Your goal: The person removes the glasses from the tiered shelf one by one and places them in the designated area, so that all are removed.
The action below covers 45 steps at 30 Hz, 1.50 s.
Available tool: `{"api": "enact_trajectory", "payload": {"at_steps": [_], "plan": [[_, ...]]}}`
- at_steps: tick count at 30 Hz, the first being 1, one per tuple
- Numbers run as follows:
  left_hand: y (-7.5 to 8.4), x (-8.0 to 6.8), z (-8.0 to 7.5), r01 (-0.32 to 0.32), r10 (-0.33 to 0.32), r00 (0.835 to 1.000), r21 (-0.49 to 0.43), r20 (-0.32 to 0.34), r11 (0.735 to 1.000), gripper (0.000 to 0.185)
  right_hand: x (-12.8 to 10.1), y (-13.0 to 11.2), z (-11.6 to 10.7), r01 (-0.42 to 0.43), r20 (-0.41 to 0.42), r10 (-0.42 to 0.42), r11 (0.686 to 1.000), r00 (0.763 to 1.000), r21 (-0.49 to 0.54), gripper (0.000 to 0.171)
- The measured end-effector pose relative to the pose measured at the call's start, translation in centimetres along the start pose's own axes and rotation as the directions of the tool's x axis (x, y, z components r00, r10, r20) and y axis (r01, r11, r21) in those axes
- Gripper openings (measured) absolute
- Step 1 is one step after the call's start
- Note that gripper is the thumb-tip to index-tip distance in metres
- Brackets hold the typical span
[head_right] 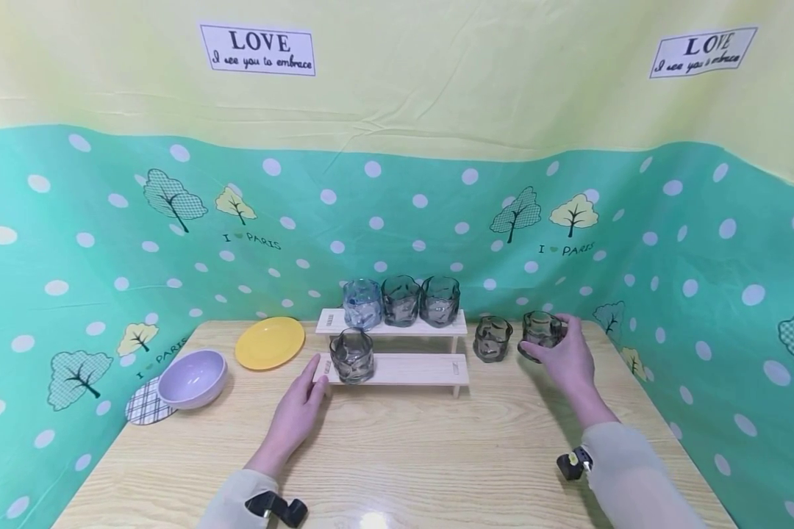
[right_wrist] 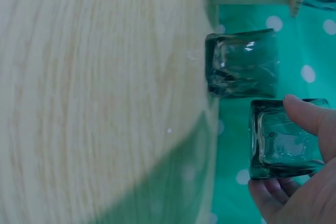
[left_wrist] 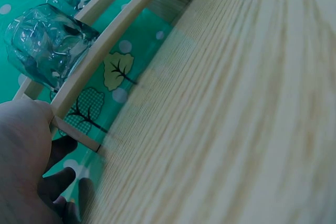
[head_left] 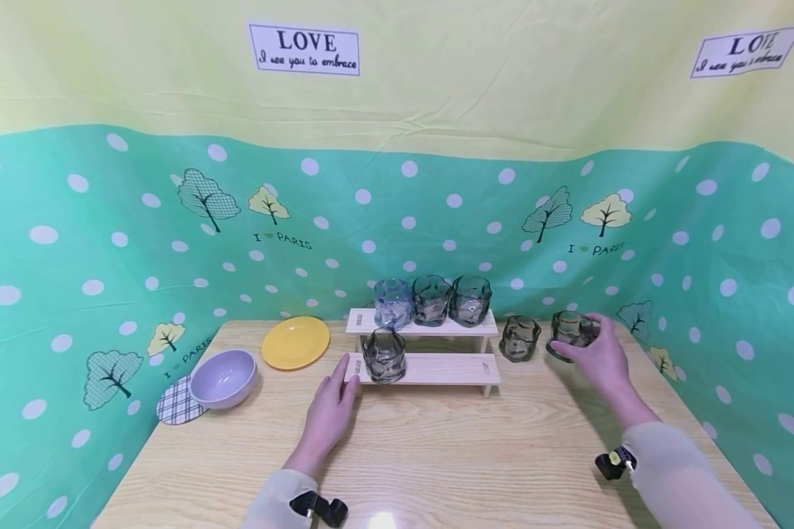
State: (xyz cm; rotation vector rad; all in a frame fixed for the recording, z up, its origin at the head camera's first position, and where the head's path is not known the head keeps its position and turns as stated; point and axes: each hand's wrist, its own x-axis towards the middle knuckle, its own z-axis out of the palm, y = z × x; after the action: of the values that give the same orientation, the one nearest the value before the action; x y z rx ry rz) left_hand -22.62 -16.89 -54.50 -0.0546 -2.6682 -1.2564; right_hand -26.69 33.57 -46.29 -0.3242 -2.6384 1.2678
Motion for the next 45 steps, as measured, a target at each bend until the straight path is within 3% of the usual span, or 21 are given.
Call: {"api": "enact_trajectory", "payload": {"at_steps": [17, 45], "plan": [[0.0, 0.0, 0.0, 0.017, -0.017, 1.0, 0.001, 0.003, 1.0, 0.061, 1.5, 2.2, 2.0, -0.02, -0.003, 0.02, 0.999, 1.0, -0.047, 0.111], [-0.2, 0.0, 0.1, 0.002, -0.002, 1.0, -0.002, -0.006, 1.0, 0.06, 2.1, 3.6, 3.7, 0.0, -0.011, 0.0, 1.0, 1.0, 0.024, 0.111]]}}
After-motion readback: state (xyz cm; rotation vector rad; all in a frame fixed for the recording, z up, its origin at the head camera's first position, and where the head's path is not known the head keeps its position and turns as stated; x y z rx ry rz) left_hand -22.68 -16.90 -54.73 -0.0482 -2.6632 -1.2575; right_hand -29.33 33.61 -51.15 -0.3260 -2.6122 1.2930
